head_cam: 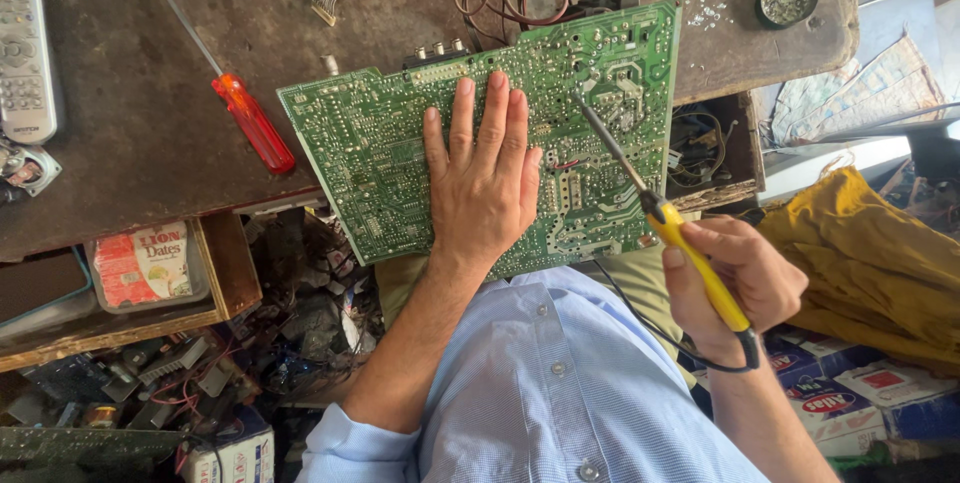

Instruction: The person uses a soldering iron to reflow solder joints on a green circuit board. The left hand stabilizes the board while the right hand moves the iron across multiple connection points. The board remains on the work surface throughout the clip.

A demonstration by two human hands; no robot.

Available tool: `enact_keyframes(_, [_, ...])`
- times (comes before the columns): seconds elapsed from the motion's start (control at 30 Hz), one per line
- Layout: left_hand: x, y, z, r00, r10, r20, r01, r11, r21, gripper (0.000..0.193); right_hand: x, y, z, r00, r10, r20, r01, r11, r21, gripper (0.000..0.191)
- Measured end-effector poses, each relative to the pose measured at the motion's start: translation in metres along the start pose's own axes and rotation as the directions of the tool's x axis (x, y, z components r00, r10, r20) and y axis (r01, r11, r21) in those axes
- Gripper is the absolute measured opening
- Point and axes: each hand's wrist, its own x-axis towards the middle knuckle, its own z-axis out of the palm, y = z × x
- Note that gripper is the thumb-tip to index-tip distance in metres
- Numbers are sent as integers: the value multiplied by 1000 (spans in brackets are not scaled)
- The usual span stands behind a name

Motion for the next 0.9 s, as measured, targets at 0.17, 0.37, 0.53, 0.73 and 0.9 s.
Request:
enact_keyframes(0.17, [0, 0, -1, 1000, -1, 0, 1, 1000, 4, 62, -3, 2, 8, 1000, 4, 16, -4, 999, 36, 17])
enact_keyframes(0.37, [1, 1, -2, 1000, 6, -10, -6, 1000, 3, 61, 0, 4, 11, 1000, 7, 29, -7, 1000, -12, 16])
enact_keyframes(0.53, [1, 1, -2, 1000, -4, -7, 4, 1000, -7, 61, 0, 4, 13, 999, 12, 32, -11, 1000, -19, 16])
enact_keyframes(0.73, [0, 0, 0, 1000, 9, -11, -9, 1000, 6, 61, 1, 7, 14, 1000, -3, 29, 3, 1000, -3, 16])
enact_keyframes(0.9, [0, 0, 0, 1000, 3, -1, -3, 1000, -4, 62, 1, 6, 13, 1000, 2, 27, -2, 1000, -9, 17])
